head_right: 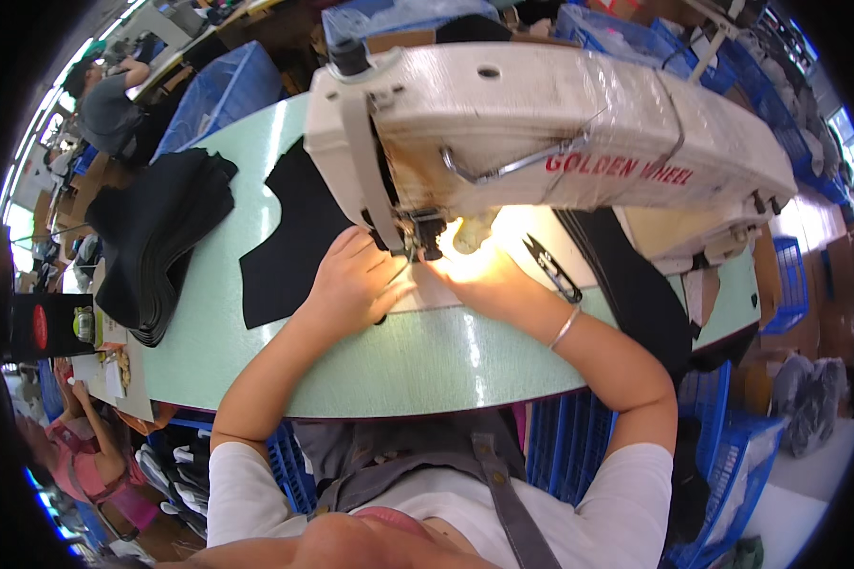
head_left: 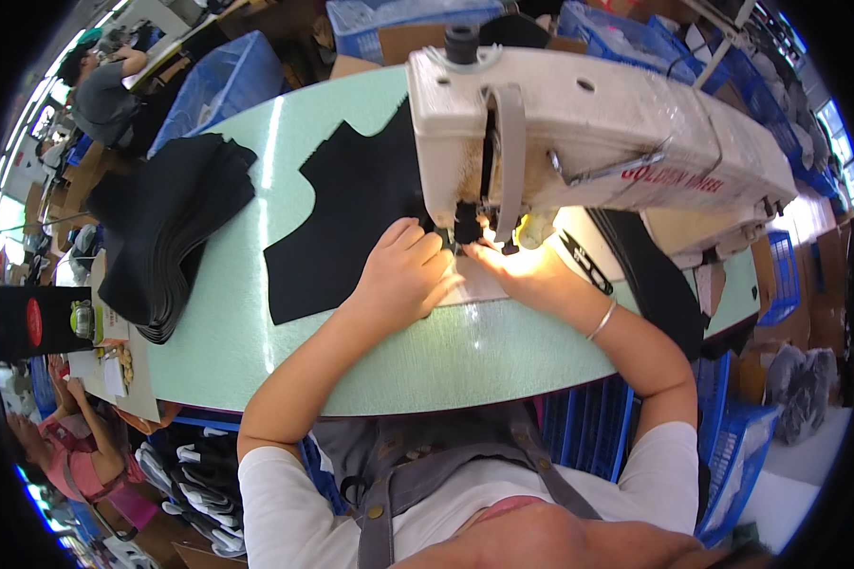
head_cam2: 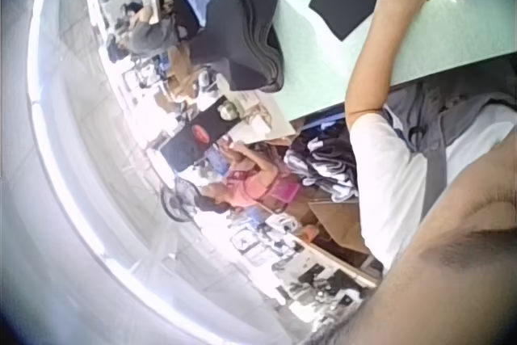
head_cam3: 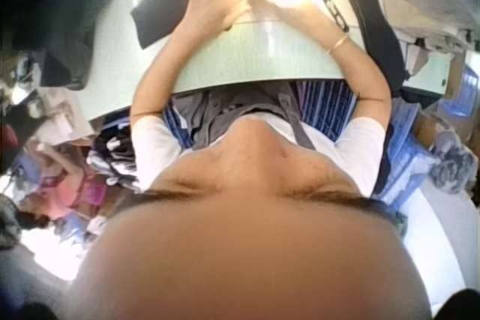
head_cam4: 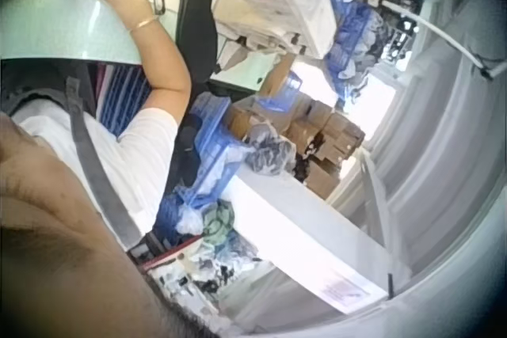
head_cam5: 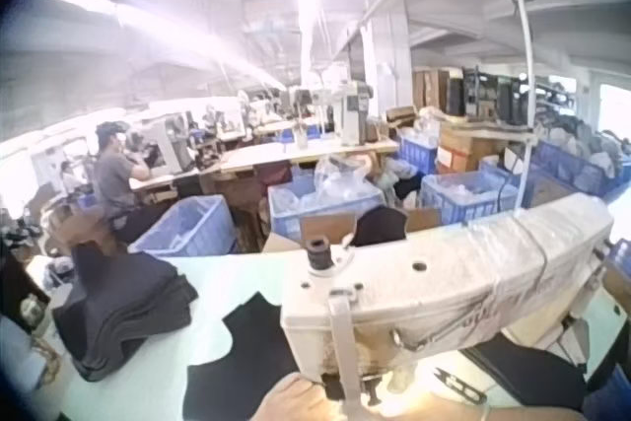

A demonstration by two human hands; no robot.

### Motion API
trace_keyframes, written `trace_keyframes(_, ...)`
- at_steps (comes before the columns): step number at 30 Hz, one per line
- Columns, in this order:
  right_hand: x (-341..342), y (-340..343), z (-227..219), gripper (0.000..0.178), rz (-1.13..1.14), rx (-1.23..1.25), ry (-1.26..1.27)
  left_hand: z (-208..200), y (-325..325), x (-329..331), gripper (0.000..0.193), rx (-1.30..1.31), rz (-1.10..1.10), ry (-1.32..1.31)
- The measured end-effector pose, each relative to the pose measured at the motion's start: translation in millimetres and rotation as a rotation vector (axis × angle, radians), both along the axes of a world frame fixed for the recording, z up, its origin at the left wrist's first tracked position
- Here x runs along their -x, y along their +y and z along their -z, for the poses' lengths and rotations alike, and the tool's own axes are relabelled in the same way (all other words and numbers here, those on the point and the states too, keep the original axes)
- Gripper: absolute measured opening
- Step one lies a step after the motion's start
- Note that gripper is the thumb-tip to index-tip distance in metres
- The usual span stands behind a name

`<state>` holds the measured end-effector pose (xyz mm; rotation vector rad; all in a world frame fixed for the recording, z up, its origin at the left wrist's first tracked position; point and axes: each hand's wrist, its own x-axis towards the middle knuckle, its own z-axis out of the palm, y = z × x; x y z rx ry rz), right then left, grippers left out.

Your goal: The person sews fabric shoe pieces together using a sewing machine, trims excess threads with thread snips, and tosses the sewn pieces aside.

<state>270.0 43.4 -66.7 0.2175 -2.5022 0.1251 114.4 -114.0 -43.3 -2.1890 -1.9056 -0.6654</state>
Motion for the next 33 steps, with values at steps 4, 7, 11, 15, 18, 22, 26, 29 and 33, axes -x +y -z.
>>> trace_keyframes(4,-35.9,0.5,-32.5,0.025,0.074,-0.041,-0.315,-25.1,-3.0,35.8,0.005,-0.251,-0.126,-0.231)
trace_keyframes(7,-73.8,2.9,-43.1,0.030,0.328,-0.052,-0.252,-55.1,31.4,72.9,0.010,-0.394,-0.267,-0.056)
trace_keyframes(11,-101.8,-10.8,-16.5,0.035,0.700,-0.098,-0.288,-53.1,129.6,101.4,0.028,-0.218,-0.007,-0.021)
trace_keyframes(15,-88.0,-27.4,6.6,0.035,0.578,-0.072,-0.157,-9.5,178.5,132.3,0.038,0.051,0.413,-0.854)
trace_keyframes(18,-106.4,-14.5,1.1,0.036,0.618,-0.029,-0.133,20.4,206.5,90.1,0.037,0.011,0.403,-0.879)
trace_keyframes(22,-98.5,-19.7,-2.9,0.038,0.622,0.034,-0.115,13.2,210.7,106.9,0.036,-0.025,0.261,-0.869)
trace_keyframes(26,-97.1,-19.5,-4.5,0.038,0.603,0.082,-0.126,12.1,221.1,119.0,0.035,-0.055,0.141,-0.876)
trace_keyframes(29,-97.8,-17.2,-2.8,0.038,0.608,0.099,-0.117,28.8,226.8,109.5,0.035,-0.074,0.069,-0.894)
trace_keyframes(33,-95.8,-18.6,-1.8,0.037,0.599,0.108,-0.096,34.5,234.8,113.8,0.034,-0.105,-0.055,-0.910)
